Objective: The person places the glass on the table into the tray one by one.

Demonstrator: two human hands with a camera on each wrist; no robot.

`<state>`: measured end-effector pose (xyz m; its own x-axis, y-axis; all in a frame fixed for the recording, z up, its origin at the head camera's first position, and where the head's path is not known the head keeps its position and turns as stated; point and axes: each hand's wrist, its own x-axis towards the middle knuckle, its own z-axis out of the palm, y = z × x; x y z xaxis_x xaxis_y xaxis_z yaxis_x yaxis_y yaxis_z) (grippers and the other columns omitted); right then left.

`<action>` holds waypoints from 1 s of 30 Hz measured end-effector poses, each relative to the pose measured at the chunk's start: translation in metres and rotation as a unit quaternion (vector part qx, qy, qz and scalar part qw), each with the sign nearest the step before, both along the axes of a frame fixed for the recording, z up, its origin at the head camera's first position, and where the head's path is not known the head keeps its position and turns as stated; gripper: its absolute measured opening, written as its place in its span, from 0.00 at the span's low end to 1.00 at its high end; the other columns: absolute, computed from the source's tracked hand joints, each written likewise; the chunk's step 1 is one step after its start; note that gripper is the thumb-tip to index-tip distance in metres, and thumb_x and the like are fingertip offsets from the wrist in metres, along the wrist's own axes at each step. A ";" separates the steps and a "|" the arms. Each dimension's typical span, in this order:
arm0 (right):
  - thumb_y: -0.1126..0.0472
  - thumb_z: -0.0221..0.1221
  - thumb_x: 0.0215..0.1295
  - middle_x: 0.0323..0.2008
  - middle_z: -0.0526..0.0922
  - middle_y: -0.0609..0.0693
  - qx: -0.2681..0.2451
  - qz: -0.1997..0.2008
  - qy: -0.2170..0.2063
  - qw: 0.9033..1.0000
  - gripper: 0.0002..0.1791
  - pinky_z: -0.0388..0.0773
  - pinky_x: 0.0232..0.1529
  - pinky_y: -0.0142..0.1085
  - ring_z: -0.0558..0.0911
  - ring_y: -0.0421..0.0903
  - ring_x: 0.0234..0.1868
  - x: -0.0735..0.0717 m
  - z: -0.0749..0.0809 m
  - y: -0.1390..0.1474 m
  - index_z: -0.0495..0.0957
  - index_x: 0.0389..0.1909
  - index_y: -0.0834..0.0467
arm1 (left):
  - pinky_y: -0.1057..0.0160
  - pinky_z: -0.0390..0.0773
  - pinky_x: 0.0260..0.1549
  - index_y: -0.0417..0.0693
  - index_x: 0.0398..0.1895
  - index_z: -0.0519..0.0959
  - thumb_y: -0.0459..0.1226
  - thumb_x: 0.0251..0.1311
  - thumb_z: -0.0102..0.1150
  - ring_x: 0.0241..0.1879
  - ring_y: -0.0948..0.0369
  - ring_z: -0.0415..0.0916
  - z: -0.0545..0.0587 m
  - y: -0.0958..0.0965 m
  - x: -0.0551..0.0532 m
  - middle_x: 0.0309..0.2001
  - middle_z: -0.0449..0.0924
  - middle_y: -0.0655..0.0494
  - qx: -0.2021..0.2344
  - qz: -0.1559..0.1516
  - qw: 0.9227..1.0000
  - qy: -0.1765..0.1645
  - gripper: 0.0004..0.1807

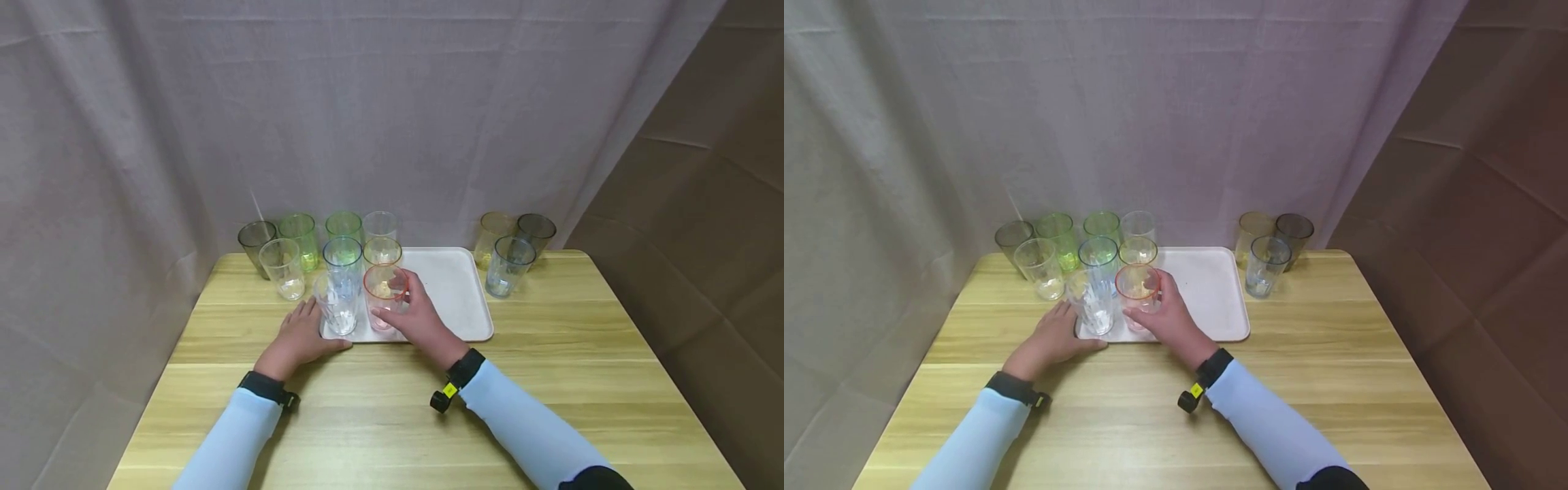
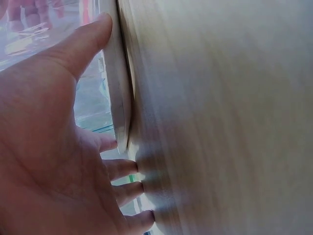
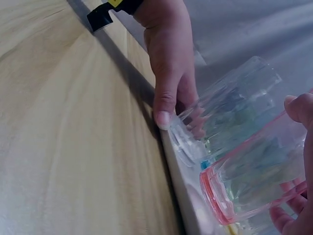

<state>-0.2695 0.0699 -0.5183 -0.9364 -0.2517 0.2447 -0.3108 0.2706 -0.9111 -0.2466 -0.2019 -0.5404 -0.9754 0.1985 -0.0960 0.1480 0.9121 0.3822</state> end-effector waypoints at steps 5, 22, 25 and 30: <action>0.46 0.76 0.55 0.64 0.72 0.54 0.006 -0.004 -0.017 1.000 0.50 0.73 0.63 0.52 0.71 0.49 0.63 0.000 -0.006 -0.003 0.61 0.75 0.51 | 0.33 0.48 0.74 0.37 0.83 0.51 0.75 0.49 0.63 0.78 0.35 0.43 -0.002 -0.001 -0.002 0.81 0.47 0.33 -0.009 -0.001 1.000 -0.001 0.71; 0.43 0.77 0.53 0.65 0.70 0.49 0.024 -0.006 -0.005 1.000 0.52 0.70 0.69 0.52 0.69 0.48 0.68 0.001 -0.012 -0.004 0.61 0.75 0.51 | 0.32 0.49 0.74 0.37 0.83 0.52 0.75 0.49 0.63 0.78 0.36 0.42 -0.004 -0.001 -0.002 0.81 0.46 0.34 -0.007 -0.004 1.000 -0.001 0.71; 0.40 0.76 0.53 0.67 0.69 0.47 0.045 0.002 -0.015 0.999 0.53 0.67 0.70 0.55 0.67 0.49 0.70 0.002 -0.011 0.005 0.60 0.76 0.50 | 0.32 0.48 0.74 0.36 0.83 0.51 0.75 0.49 0.63 0.78 0.36 0.42 -0.004 -0.001 -0.002 0.81 0.46 0.33 -0.008 -0.005 1.000 -0.001 0.71; 0.42 0.73 0.60 0.68 0.69 0.54 0.069 -0.007 -0.006 0.998 0.49 0.67 0.70 0.57 0.68 0.52 0.69 0.004 -0.009 0.036 0.61 0.76 0.56 | 0.33 0.48 0.74 0.36 0.83 0.51 0.75 0.49 0.63 0.78 0.36 0.41 -0.004 -0.002 -0.002 0.81 0.46 0.33 -0.006 -0.007 1.000 -0.002 0.71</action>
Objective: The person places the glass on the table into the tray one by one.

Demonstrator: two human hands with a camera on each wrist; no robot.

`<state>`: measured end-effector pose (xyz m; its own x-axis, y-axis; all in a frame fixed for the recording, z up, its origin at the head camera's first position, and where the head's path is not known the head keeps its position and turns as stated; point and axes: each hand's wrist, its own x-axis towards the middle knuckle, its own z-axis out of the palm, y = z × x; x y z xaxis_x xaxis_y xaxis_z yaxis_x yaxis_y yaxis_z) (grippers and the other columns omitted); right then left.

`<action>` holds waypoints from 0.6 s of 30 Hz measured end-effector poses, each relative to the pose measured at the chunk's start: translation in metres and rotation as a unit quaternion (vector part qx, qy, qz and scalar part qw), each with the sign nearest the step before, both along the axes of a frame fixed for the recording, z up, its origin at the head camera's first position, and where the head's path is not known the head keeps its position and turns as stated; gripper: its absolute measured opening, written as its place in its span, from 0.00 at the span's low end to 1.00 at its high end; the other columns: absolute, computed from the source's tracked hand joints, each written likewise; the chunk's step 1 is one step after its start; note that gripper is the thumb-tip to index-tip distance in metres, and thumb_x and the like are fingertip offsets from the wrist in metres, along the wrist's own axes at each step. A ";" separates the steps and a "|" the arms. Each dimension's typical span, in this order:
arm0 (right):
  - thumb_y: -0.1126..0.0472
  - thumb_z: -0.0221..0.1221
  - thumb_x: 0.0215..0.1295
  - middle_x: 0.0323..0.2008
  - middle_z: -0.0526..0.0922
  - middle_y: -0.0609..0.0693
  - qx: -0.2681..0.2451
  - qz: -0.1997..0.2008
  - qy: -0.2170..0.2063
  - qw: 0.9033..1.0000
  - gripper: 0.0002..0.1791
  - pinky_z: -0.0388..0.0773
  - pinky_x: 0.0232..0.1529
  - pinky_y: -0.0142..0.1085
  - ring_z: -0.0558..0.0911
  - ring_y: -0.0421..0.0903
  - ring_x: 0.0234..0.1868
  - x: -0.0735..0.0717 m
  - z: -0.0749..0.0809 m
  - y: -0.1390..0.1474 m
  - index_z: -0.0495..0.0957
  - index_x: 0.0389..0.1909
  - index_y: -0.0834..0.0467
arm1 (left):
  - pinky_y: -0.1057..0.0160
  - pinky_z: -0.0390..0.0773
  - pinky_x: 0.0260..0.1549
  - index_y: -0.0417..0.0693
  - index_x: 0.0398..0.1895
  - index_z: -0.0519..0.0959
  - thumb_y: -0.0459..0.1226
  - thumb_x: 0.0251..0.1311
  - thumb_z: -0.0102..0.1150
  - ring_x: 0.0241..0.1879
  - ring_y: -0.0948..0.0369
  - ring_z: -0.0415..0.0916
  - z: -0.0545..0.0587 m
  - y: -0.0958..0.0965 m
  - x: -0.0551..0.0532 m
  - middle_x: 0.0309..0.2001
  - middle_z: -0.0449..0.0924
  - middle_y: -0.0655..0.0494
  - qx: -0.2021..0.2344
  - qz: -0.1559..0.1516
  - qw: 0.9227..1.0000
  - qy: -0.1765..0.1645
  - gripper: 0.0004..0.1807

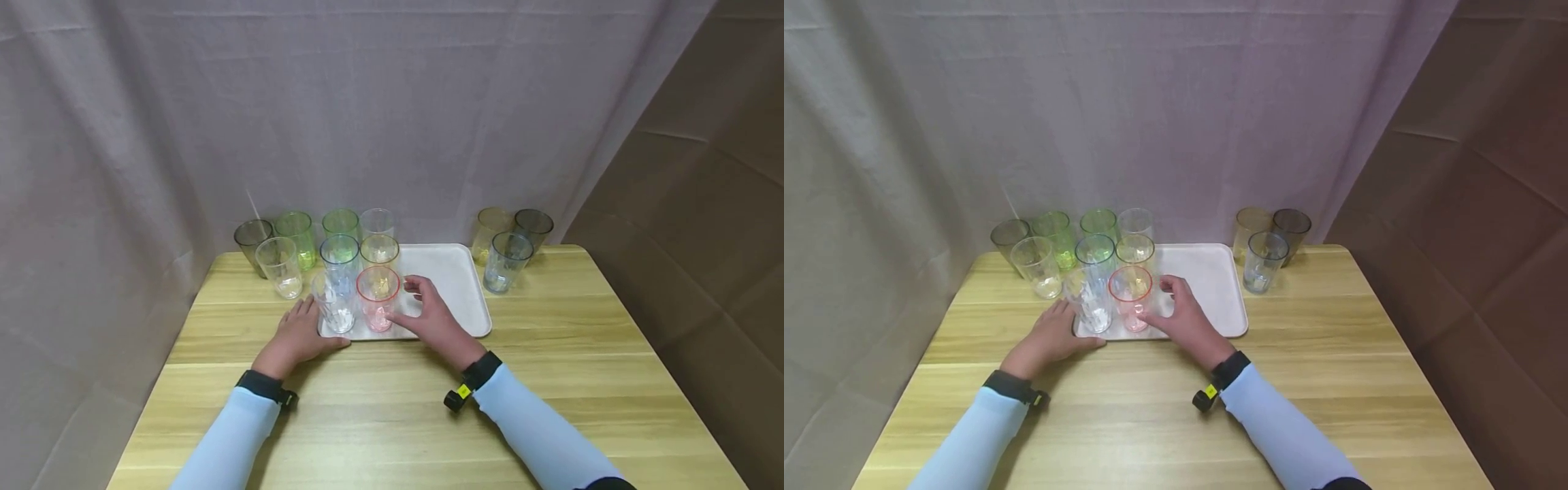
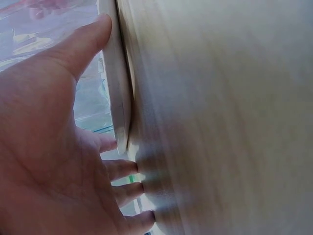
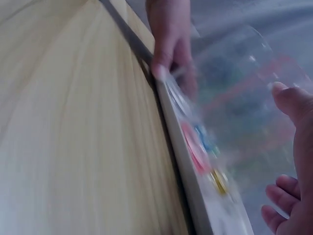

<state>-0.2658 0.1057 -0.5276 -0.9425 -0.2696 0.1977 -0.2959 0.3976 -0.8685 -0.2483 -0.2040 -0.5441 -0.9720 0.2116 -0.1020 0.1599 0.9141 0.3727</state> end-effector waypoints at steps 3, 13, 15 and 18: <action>0.46 0.70 0.65 0.66 0.72 0.58 0.003 -0.038 0.007 0.999 0.43 0.70 0.68 0.56 0.72 0.53 0.65 0.000 0.004 0.025 0.63 0.74 0.59 | 0.32 0.48 0.74 0.35 0.83 0.51 0.75 0.49 0.63 0.78 0.35 0.42 0.000 0.000 0.000 0.81 0.46 0.33 -0.001 0.001 1.000 0.002 0.71; 0.48 0.67 0.69 0.51 0.76 0.59 -0.026 -0.297 0.112 0.948 0.29 0.77 0.51 0.40 0.77 0.52 0.52 -0.010 0.014 0.121 0.74 0.57 0.66 | 0.33 0.48 0.74 0.35 0.83 0.50 0.75 0.49 0.62 0.78 0.36 0.41 0.000 0.001 0.000 0.81 0.45 0.33 0.000 -0.001 1.000 0.001 0.72; 0.46 0.67 0.68 0.52 0.73 0.58 -0.031 -0.332 0.121 0.935 0.31 0.74 0.50 0.37 0.75 0.51 0.53 -0.014 0.013 0.136 0.72 0.58 0.67 | 0.32 0.47 0.74 0.35 0.83 0.50 0.75 0.49 0.62 0.78 0.36 0.40 -0.001 0.001 0.000 0.82 0.44 0.33 0.001 0.000 1.000 0.000 0.72; 0.40 0.68 0.65 0.56 0.68 0.57 -0.033 -0.356 0.108 0.928 0.39 0.71 0.52 0.37 0.71 0.52 0.56 -0.020 0.010 0.151 0.66 0.62 0.65 | 0.32 0.47 0.74 0.35 0.84 0.49 0.75 0.49 0.63 0.78 0.35 0.40 -0.001 0.001 0.000 0.82 0.44 0.33 0.003 0.001 1.000 -0.002 0.72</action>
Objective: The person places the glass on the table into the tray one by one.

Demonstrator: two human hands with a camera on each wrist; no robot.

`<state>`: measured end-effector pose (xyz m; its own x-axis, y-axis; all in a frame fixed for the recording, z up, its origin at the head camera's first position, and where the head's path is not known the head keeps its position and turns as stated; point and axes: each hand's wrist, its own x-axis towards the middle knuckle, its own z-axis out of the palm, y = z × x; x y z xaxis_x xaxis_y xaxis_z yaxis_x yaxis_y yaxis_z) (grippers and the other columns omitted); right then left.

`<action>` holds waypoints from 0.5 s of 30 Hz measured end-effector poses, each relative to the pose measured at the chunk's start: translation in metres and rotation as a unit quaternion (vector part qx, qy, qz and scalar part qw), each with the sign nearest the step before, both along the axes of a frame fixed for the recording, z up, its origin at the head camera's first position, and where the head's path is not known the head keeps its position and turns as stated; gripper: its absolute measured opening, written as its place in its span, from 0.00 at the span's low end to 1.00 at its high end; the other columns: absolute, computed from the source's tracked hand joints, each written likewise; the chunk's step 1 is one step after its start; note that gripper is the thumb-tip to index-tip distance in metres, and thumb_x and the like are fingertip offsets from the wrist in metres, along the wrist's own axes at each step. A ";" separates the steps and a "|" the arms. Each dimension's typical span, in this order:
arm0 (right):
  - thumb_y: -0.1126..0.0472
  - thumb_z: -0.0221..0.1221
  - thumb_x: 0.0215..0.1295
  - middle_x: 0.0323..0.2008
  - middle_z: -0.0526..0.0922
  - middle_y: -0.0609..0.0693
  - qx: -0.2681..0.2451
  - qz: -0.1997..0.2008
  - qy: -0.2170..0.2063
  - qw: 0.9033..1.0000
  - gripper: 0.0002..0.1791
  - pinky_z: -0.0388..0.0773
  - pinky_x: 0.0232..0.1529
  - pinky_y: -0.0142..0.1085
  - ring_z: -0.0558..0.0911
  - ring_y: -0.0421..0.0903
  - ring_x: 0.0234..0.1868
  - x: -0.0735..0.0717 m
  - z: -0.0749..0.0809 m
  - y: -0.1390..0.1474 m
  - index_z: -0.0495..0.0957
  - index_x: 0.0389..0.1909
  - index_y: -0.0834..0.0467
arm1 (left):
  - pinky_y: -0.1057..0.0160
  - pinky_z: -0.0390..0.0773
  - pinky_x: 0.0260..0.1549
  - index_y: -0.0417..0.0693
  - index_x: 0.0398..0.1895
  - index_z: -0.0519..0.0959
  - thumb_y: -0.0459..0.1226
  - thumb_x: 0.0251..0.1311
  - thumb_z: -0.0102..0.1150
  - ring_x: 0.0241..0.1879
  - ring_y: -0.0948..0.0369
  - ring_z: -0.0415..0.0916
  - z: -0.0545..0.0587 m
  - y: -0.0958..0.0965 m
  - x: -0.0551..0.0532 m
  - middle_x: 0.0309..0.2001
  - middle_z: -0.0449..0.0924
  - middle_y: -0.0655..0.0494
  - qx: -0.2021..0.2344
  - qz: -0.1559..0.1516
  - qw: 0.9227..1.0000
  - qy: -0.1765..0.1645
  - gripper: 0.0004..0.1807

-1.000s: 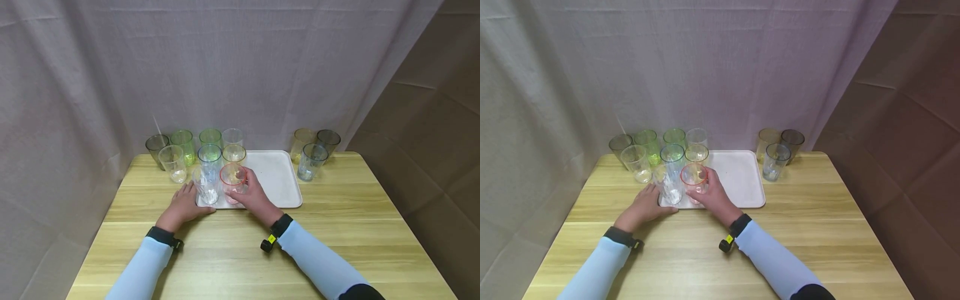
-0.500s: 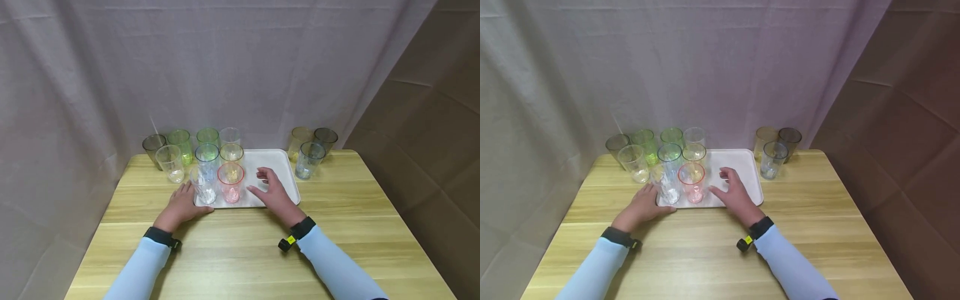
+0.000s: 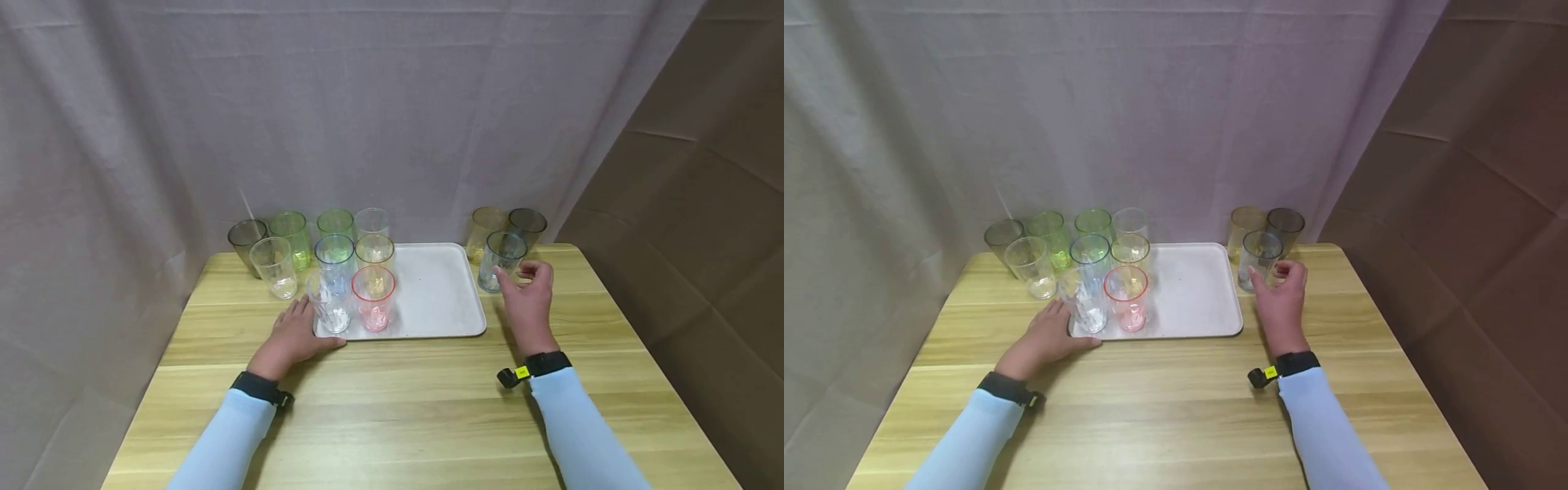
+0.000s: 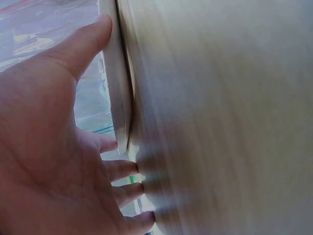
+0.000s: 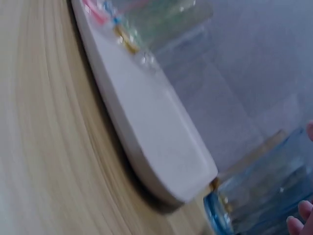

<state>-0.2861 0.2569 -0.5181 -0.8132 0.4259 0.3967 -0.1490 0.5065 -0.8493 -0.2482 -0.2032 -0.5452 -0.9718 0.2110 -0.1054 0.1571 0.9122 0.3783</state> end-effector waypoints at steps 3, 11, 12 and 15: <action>0.37 0.69 0.61 0.62 0.65 0.58 -0.017 0.010 -0.024 1.000 0.48 0.69 0.59 0.43 0.67 0.53 0.62 -0.010 -0.004 0.007 0.60 0.69 0.61 | 0.32 0.46 0.74 0.35 0.84 0.48 0.75 0.49 0.63 0.78 0.36 0.39 0.000 -0.002 0.000 0.82 0.43 0.33 -0.002 0.002 1.000 -0.002 0.72; 0.35 0.69 0.60 0.75 0.60 0.55 -0.049 0.061 -0.072 0.994 0.57 0.62 0.73 0.53 0.61 0.52 0.74 -0.035 -0.012 0.014 0.48 0.82 0.50 | 0.32 0.46 0.74 0.36 0.84 0.49 0.75 0.48 0.64 0.78 0.35 0.41 0.000 -0.002 0.000 0.81 0.45 0.32 0.003 0.004 1.000 0.004 0.72; 0.36 0.70 0.60 0.75 0.61 0.55 -0.051 0.062 -0.072 0.994 0.57 0.63 0.72 0.53 0.61 0.52 0.73 -0.037 -0.013 0.014 0.49 0.81 0.50 | 0.32 0.46 0.74 0.37 0.84 0.49 0.75 0.48 0.64 0.78 0.35 0.40 0.000 -0.001 0.000 0.81 0.45 0.33 0.004 0.005 1.000 0.003 0.72; 0.37 0.70 0.60 0.73 0.65 0.57 -0.056 0.063 -0.064 0.994 0.54 0.68 0.69 0.52 0.65 0.52 0.71 -0.042 -0.017 0.015 0.53 0.79 0.51 | 0.32 0.46 0.74 0.37 0.84 0.49 0.75 0.48 0.64 0.78 0.35 0.41 0.000 -0.001 0.001 0.81 0.46 0.33 0.004 0.005 1.000 0.003 0.72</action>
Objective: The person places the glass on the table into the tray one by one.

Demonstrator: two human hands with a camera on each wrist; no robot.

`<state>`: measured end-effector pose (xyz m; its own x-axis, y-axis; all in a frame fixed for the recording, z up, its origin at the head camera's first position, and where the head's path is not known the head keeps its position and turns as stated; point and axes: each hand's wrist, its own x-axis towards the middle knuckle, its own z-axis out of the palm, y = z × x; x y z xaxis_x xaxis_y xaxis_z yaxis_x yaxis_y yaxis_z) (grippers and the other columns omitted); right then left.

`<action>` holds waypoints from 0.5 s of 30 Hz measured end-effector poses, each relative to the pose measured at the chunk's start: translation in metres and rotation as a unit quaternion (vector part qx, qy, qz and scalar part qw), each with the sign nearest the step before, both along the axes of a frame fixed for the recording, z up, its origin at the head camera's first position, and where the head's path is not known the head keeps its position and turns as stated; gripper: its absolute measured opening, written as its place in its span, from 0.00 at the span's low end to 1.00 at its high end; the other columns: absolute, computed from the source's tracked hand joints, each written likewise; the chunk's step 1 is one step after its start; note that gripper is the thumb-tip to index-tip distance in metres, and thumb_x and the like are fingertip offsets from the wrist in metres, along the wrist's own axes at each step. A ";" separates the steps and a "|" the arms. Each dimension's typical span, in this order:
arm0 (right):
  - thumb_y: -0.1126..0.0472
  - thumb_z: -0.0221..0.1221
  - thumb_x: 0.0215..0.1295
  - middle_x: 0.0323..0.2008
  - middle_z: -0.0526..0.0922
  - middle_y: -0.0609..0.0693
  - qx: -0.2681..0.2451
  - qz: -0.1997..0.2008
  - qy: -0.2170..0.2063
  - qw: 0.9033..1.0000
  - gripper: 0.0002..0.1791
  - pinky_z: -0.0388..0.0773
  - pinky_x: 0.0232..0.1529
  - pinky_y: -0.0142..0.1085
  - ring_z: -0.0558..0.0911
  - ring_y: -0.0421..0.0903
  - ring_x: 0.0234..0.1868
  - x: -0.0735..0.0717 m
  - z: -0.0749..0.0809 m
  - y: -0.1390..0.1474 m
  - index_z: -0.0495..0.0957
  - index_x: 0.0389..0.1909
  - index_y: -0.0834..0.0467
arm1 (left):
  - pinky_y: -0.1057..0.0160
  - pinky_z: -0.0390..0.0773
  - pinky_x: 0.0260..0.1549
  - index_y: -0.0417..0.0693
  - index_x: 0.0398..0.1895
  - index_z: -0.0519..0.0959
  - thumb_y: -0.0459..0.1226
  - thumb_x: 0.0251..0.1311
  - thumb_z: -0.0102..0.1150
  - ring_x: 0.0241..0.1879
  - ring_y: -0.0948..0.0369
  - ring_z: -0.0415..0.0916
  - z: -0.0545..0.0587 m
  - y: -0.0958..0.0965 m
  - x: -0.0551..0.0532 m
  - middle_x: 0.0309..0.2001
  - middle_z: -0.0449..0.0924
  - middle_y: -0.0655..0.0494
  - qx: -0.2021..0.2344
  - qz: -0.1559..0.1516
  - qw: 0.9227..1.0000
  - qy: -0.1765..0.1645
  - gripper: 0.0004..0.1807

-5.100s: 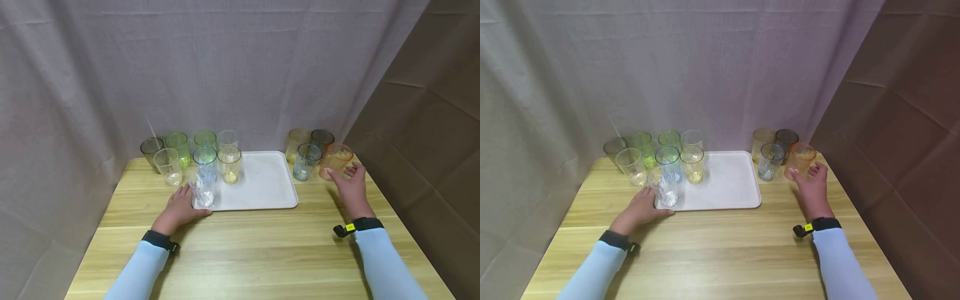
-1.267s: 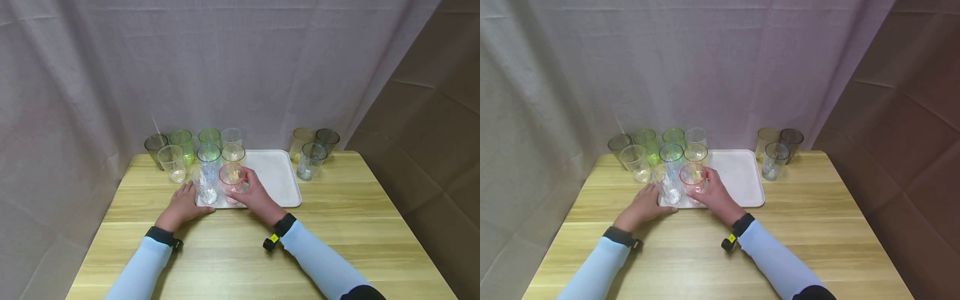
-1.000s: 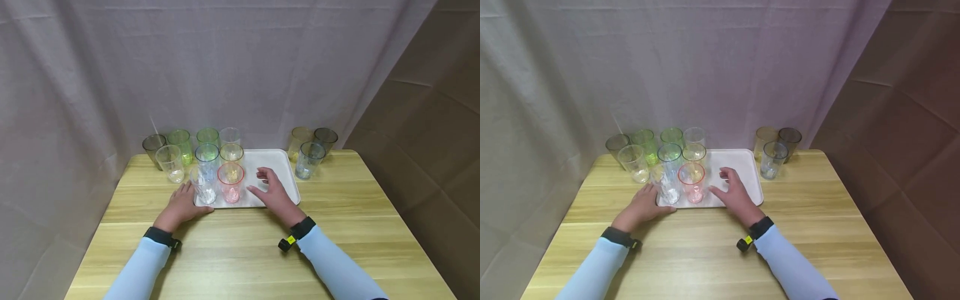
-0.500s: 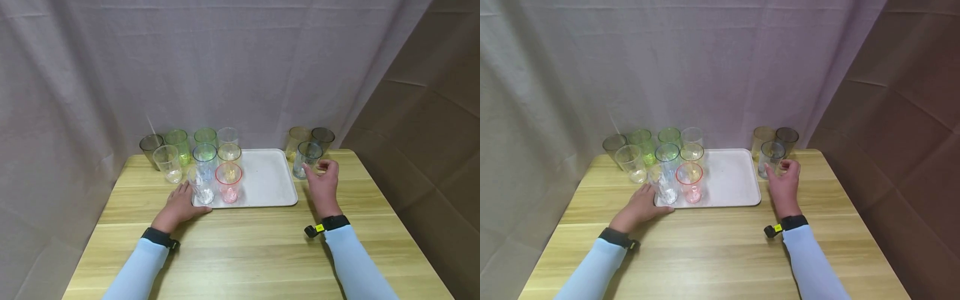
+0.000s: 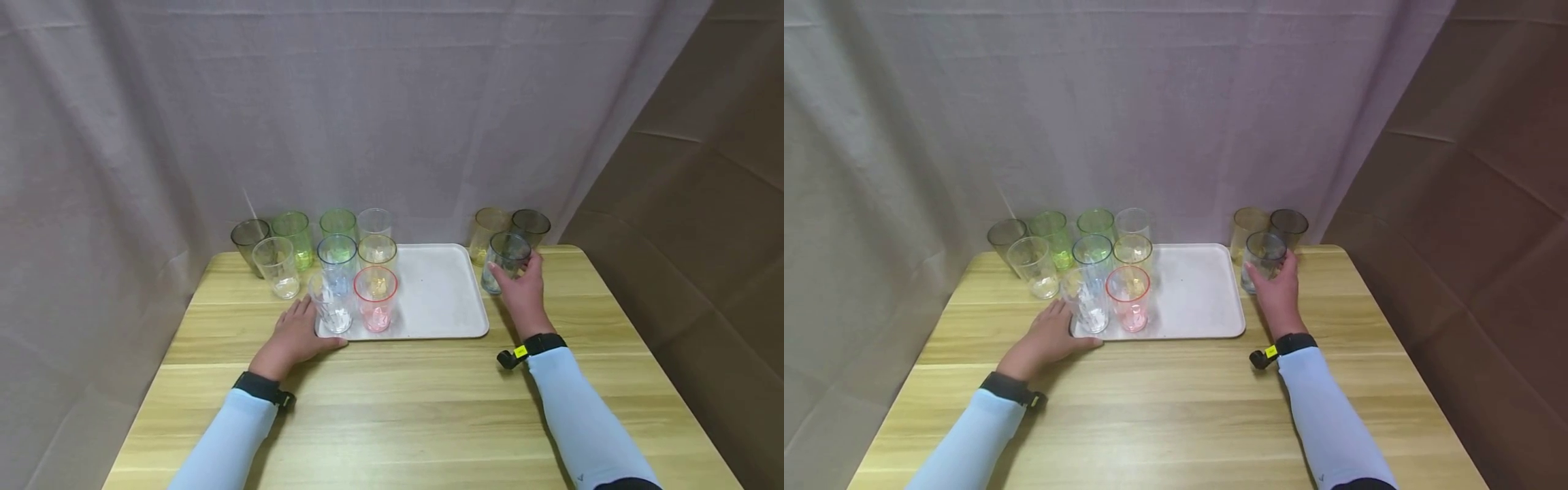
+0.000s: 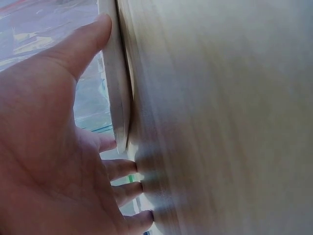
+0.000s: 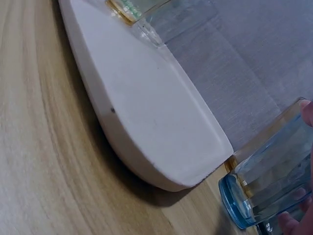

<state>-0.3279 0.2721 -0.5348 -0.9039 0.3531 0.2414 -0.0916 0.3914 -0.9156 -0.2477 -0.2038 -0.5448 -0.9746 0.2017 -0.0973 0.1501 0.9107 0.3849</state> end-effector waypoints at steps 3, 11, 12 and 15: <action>0.38 0.71 0.59 0.70 0.68 0.58 0.000 -0.005 0.013 1.000 0.53 0.71 0.66 0.51 0.67 0.52 0.68 -0.001 -0.002 0.001 0.55 0.77 0.54 | 0.32 0.47 0.74 0.37 0.84 0.49 0.74 0.49 0.64 0.78 0.35 0.41 0.000 0.001 0.000 0.81 0.46 0.33 0.001 -0.001 1.000 0.000 0.71; 0.36 0.70 0.59 0.71 0.67 0.57 0.014 -0.007 0.021 1.000 0.54 0.70 0.67 0.52 0.66 0.52 0.69 0.002 0.005 0.004 0.55 0.79 0.53 | 0.32 0.47 0.74 0.37 0.84 0.48 0.75 0.48 0.64 0.78 0.35 0.41 0.000 0.001 -0.002 0.81 0.46 0.33 -0.004 0.001 1.000 -0.003 0.72; 0.35 0.70 0.59 0.71 0.67 0.57 0.011 -0.005 0.019 1.000 0.55 0.70 0.67 0.52 0.66 0.52 0.69 0.003 0.006 0.003 0.54 0.79 0.52 | 0.32 0.47 0.74 0.37 0.84 0.48 0.75 0.48 0.64 0.78 0.35 0.41 0.000 0.000 -0.002 0.81 0.46 0.33 -0.005 0.001 1.000 -0.002 0.72; 0.34 0.70 0.58 0.73 0.64 0.56 0.001 0.005 0.006 1.000 0.56 0.69 0.68 0.53 0.65 0.53 0.70 0.007 0.014 -0.001 0.53 0.80 0.51 | 0.32 0.47 0.74 0.37 0.84 0.48 0.75 0.48 0.64 0.78 0.35 0.41 0.000 0.001 -0.001 0.81 0.46 0.33 -0.005 0.001 1.000 -0.002 0.72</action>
